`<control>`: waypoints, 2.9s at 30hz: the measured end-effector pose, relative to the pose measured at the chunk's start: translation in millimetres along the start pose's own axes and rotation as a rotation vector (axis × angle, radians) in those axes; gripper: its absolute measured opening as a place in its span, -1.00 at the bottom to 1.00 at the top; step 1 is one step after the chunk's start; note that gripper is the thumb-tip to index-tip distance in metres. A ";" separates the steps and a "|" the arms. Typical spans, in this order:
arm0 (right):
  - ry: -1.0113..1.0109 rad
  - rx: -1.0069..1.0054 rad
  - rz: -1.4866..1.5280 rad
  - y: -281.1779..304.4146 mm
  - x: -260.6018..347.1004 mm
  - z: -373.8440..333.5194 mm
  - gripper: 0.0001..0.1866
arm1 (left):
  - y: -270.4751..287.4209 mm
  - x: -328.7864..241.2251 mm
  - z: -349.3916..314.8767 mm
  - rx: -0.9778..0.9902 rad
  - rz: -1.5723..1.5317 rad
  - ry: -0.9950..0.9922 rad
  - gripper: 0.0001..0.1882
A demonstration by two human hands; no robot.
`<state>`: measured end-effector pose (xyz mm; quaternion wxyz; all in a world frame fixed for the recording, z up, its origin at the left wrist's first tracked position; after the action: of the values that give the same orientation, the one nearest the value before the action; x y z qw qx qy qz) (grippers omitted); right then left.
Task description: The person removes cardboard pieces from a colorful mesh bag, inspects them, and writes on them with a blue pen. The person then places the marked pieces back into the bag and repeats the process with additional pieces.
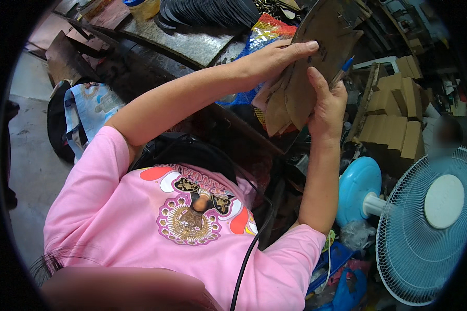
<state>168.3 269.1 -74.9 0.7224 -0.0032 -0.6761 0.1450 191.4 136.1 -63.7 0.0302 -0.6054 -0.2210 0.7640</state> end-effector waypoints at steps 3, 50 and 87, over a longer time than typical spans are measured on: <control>0.016 -0.053 0.021 10.8 2.6 4.0 -0.67 | 27.1 4.2 14.9 0.027 0.689 -0.177 -0.22; -0.326 0.205 -0.429 -43.4 -31.8 29.8 -0.71 | 26.3 -70.3 -39.1 0.231 0.856 -0.463 -0.42; 0.841 0.530 -1.294 -50.9 42.3 -73.9 -0.82 | 10.1 -18.8 -68.7 0.623 1.558 -1.093 -0.74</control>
<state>252.9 243.6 -29.7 0.8333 0.5047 -0.1599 -0.1590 263.0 141.8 -62.0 -0.4273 -0.1122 0.4639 0.7678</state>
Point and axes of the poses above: each hand's wrist, its own z-axis towards the middle knuckle, its own y-axis out of the back of the hand, x = y × z, the point moved 9 cm from there along z, towards the middle knuckle, and after that the axes turned 15 degrees about -x, right-handed, at the moved point
